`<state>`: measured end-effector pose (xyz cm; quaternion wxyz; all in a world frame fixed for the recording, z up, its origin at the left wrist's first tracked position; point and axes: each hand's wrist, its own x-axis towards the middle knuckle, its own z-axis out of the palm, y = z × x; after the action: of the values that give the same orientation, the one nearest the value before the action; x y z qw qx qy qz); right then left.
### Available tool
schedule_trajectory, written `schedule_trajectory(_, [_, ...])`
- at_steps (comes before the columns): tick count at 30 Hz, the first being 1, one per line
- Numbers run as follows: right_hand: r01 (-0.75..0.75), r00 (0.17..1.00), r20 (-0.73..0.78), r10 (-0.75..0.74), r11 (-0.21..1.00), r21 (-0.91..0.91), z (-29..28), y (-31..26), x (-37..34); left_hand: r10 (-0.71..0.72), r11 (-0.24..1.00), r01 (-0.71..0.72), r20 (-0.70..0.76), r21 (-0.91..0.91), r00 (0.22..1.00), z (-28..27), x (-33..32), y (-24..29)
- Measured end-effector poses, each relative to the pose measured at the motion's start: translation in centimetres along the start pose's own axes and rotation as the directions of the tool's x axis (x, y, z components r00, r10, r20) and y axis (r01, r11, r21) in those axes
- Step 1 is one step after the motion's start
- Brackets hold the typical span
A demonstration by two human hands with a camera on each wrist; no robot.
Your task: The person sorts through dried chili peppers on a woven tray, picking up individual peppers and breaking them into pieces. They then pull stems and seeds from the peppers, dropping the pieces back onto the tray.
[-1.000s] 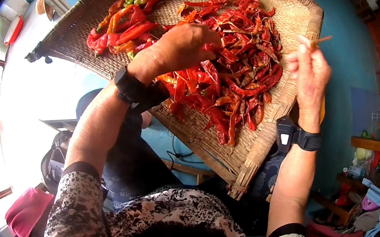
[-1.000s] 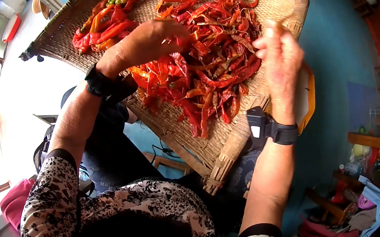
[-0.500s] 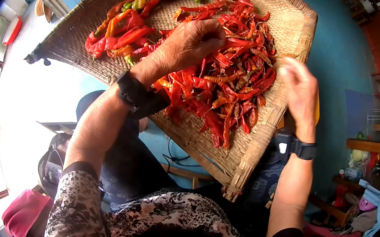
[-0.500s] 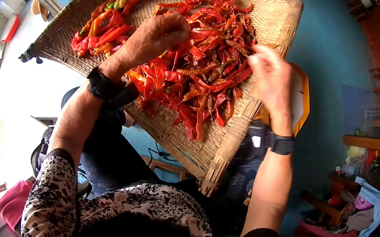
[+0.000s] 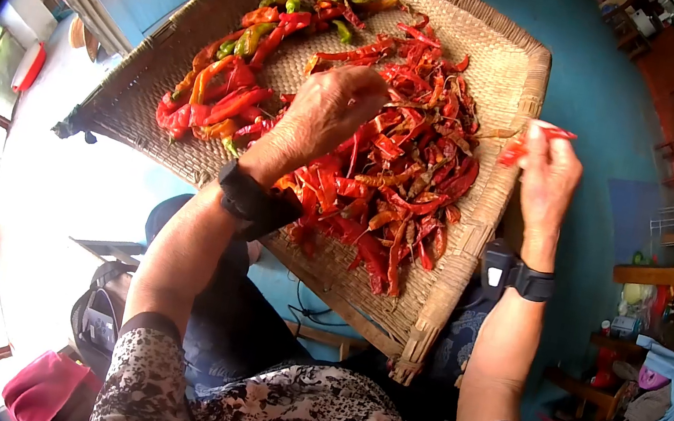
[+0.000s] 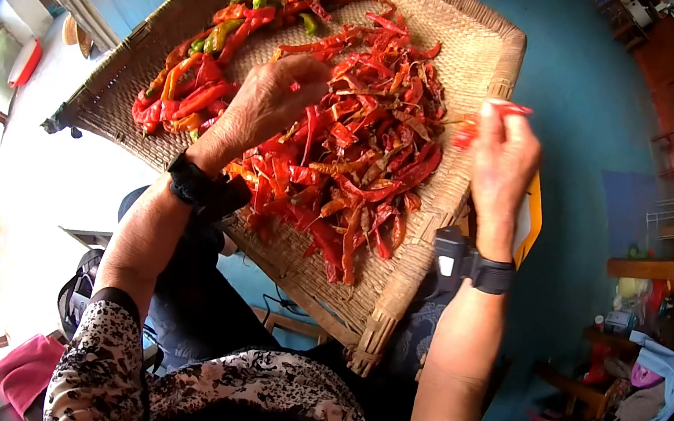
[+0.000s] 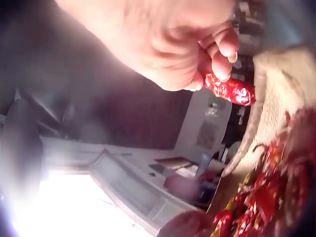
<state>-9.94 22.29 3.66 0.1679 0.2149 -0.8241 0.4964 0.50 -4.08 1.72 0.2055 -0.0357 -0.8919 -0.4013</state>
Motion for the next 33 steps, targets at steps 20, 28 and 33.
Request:
schedule_trajectory(20, [0.158,0.778,0.606,0.165,0.882,-0.444,14.4,12.8,12.7,-0.220,0.866,0.070,0.252,0.495,0.943,4.0,10.3,-11.9])
schedule_trajectory(28, [0.240,0.575,0.817,-0.053,0.965,-0.107,19.0,6.6,12.2,-0.184,0.907,0.039,0.311,0.419,0.932,5.0,11.2,-11.6])
schedule_trajectory(33, [-0.156,0.628,0.778,-0.010,0.978,0.139,15.7,2.7,9.5,-0.056,0.997,0.071,0.323,-0.034,0.945,2.8,9.4,-9.8])
